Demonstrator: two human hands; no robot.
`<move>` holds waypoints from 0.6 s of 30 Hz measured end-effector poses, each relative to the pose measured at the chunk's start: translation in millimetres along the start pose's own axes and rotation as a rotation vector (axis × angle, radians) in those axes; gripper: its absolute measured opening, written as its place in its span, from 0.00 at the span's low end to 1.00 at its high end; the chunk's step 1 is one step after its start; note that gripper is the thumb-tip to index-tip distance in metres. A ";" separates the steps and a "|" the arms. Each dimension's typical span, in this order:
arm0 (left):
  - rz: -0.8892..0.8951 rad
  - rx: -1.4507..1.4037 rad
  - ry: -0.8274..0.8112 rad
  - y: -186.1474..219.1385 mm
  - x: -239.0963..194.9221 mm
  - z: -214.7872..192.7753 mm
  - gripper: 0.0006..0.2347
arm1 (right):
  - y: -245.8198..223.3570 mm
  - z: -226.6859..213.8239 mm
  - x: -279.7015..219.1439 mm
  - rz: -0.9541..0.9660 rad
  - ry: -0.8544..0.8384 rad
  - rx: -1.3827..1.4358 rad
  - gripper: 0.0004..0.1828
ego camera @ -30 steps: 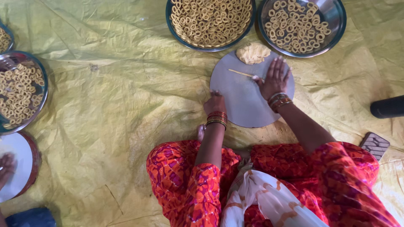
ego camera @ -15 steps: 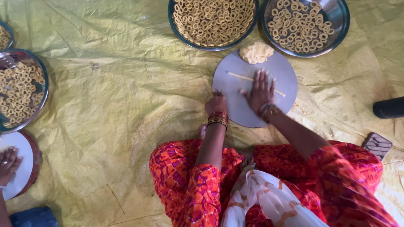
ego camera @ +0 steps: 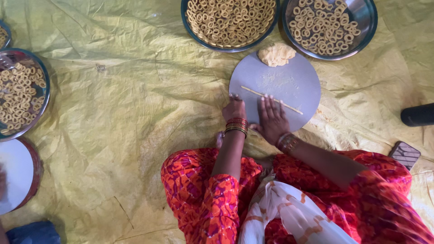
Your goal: The person sits on a yellow tarp and shapes dough into small ring-shaped snacks by hand. They roll small pieces of dough into thin ropes, then join the ends to form rings, placing the finished pieces into metal bowls.
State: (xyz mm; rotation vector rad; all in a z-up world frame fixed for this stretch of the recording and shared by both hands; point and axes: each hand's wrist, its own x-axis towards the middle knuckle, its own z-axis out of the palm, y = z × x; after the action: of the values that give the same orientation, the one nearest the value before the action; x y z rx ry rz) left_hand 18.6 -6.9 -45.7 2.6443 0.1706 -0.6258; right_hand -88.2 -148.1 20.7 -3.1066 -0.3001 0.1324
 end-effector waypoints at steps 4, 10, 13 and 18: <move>0.131 0.220 -0.016 1.2 -11.9 -16.8 0.21 | 12.7 1.2 58.1 0.032 0.046 -0.023 0.57; 0.149 0.176 0.102 7.4 -39.8 -39.8 0.19 | 9.8 0.5 72.0 0.143 0.029 0.009 0.56; 0.145 0.171 -0.018 9.0 -38.4 -48.6 0.31 | -9.1 5.1 41.6 0.023 -0.046 -0.034 0.55; 0.121 0.185 0.069 9.8 -35.9 -36.6 0.15 | 7.7 -2.0 61.3 0.114 -0.032 -0.004 0.56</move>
State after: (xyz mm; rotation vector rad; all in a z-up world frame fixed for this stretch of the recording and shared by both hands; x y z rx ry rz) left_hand 3.4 -1.2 4.0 2.8305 -0.0290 -0.5336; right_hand -26.6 -144.0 17.4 -3.1282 -0.1239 0.1838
